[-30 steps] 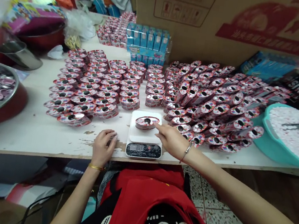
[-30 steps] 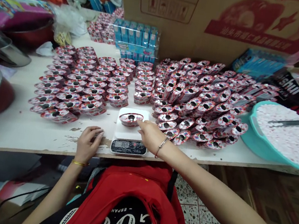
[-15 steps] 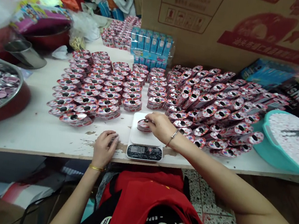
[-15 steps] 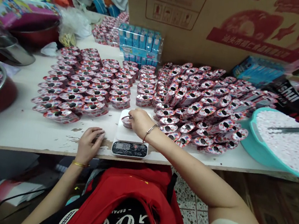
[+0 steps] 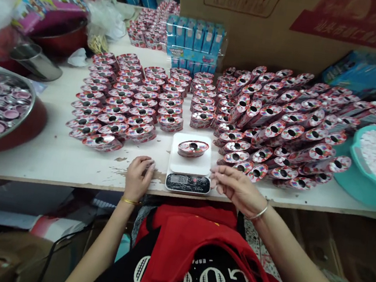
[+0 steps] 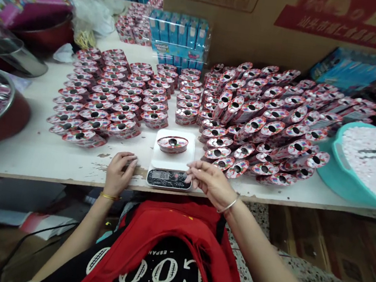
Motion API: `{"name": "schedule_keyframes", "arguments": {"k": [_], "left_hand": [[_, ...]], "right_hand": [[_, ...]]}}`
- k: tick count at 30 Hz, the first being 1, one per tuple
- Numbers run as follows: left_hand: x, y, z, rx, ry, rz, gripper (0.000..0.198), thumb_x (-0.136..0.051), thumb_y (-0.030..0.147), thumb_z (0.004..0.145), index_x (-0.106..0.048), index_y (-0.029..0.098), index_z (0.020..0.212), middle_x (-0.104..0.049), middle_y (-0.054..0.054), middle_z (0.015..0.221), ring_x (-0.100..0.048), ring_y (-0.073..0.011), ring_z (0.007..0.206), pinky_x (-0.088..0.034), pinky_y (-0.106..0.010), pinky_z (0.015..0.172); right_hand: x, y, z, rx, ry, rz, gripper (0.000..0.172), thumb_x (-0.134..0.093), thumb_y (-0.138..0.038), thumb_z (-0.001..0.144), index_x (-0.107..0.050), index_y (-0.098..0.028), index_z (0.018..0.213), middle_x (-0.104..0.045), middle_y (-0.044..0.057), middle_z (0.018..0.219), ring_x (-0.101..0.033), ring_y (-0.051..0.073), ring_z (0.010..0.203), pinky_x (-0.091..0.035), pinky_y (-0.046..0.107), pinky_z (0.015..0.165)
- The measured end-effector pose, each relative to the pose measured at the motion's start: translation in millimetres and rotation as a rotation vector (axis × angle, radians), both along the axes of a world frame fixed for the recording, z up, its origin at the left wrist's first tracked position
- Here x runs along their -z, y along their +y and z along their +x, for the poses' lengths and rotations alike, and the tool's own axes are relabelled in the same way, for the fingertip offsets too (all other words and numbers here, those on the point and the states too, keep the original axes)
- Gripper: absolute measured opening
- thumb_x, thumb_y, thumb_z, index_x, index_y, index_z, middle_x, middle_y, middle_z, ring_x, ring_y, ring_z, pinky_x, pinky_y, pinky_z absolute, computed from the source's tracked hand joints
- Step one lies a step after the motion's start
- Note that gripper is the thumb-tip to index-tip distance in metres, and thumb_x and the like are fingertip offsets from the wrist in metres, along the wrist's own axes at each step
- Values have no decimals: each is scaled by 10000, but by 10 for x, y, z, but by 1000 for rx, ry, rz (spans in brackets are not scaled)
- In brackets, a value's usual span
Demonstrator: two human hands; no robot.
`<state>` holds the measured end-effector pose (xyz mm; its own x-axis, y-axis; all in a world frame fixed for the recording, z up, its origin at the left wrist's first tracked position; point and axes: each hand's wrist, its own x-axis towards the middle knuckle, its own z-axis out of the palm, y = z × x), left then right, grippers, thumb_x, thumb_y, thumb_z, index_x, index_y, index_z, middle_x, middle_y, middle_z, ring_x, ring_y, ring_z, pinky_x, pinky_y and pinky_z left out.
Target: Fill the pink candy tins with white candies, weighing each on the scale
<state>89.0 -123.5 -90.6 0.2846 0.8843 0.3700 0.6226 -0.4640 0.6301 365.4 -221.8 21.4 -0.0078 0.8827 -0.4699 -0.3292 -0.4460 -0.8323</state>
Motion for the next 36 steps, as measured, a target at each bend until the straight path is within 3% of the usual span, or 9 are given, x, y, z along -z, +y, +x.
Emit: {"name": "schedule_keyframes", "arguments": {"k": [3,8,15,20,23,26,29,33,36], "left_hand": [[-1,-6,13,-5,-7,-5,193,-497,299,854,-624,178,935,-576,-78,948,-558,-186,933,-460,-347,857],[-203,28,116,-11,-64,-24,202,-486,308,868,-617,175,947,-572,-74,967,-554,-175,941,-464,-328,842],[-785,263,581,155,-18,109,255,-476,355,881,-574,184,1043,-556,-83,1058,-524,-187,1031,-428,-356,917],[-844,382,953,412,214,128,575,-606,491,774,-454,199,1245,-516,-107,1182,-483,-241,1105,-396,-375,900],[-859,397,1007,477,390,103,473,-560,447,823,-473,203,1219,-566,-91,1119,-514,-238,1051,-373,-369,852],[-937,435,823,456,443,88,364,-531,381,854,-496,221,1179,-595,-69,1067,-540,-219,990,-362,-356,814],[-977,540,411,364,446,100,363,-549,372,845,-494,252,1183,-603,-56,1056,-549,-216,969,-363,-362,817],[-832,728,-197,254,531,205,358,-544,419,838,-520,287,1170,-591,-60,1067,-538,-263,971,-385,-406,776],[-699,799,-368,156,551,306,382,-569,474,799,-559,306,1143,-553,-91,1096,-509,-321,973,-395,-454,752]], "right_hand": [[344,-296,38,66,39,-110,341,-699,-352,703,-548,-154,935,-644,59,838,-652,138,760,-498,208,611],[684,-472,92,172,-42,-138,424,-698,-450,681,-458,-171,892,-638,31,750,-644,131,582,-447,182,458],[811,-472,124,234,-75,-109,422,-650,-529,702,-442,-173,792,-609,7,667,-568,92,453,-360,156,356],[831,-492,122,241,-68,-100,416,-651,-535,698,-451,-180,787,-605,1,657,-557,96,437,-355,166,341],[815,-498,116,232,-64,-111,410,-651,-534,700,-456,-182,777,-600,5,656,-552,97,436,-355,169,339],[800,-496,108,220,-61,-116,399,-650,-530,706,-464,-181,757,-593,10,648,-549,98,437,-356,169,337],[797,-487,97,213,-62,-117,395,-649,-535,703,-476,-182,744,-590,13,642,-543,100,432,-362,176,337],[817,-467,80,219,-39,-121,401,-642,-544,700,-465,-187,745,-590,9,638,-541,102,415,-351,173,324],[860,-449,77,224,-10,-118,407,-630,-546,708,-444,-189,764,-598,3,635,-548,99,408,-350,160,317]]}}
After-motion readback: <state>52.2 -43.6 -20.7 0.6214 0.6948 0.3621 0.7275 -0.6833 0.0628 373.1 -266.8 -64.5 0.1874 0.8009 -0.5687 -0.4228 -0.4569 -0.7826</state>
